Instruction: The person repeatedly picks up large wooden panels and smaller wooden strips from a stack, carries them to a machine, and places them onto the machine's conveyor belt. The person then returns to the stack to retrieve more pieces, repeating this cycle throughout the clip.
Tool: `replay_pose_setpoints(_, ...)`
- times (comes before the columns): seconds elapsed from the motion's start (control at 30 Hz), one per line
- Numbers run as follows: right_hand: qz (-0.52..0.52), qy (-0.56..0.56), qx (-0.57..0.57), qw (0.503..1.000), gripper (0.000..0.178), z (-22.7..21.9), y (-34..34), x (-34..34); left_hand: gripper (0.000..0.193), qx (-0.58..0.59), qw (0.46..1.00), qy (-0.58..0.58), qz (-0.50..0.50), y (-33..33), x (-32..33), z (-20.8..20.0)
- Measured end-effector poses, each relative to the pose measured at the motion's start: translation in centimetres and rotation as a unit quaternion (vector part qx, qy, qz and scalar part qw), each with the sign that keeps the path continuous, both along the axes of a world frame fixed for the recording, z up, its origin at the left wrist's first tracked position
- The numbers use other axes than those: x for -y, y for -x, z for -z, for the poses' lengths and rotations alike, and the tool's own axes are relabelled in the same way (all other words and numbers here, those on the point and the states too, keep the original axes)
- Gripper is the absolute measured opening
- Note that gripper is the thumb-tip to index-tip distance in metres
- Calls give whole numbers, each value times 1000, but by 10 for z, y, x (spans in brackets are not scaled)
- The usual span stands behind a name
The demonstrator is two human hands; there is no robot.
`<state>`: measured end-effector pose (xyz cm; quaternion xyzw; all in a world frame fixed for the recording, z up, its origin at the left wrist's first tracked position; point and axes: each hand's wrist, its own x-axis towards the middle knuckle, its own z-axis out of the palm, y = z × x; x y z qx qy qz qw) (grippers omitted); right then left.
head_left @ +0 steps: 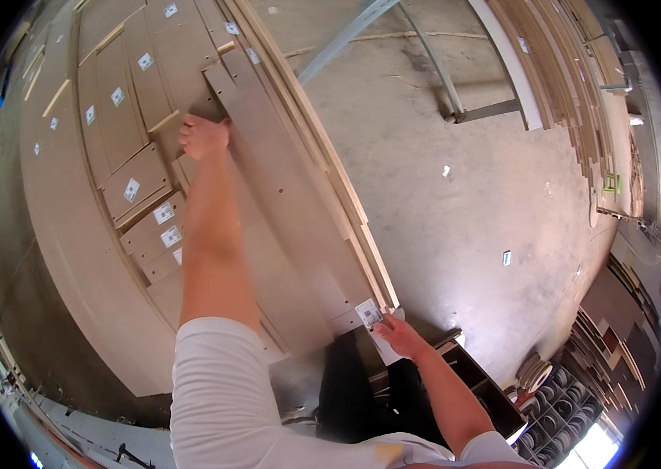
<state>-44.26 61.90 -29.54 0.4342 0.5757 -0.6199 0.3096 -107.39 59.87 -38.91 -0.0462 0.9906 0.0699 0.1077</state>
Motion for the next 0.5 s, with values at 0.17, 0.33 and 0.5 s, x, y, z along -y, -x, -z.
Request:
replay_pose_setpoints(0.17, -27, -73, 18, 997, 65, -22, 18, -10, 102, -8, 1000, -28, -11, 13, 23, -21)
replay_pose_setpoints(0.33, -17, -42, -19, 999, 49, -3, 7, -11, 107, -5, 991, -131, 37, -24, 65, -57)
replay_pose_setpoints(0.5, 86, 43, -17, 995, 40, -20, 20, 3, 101, -17, 965, -247, 81, -194, 109, -96)
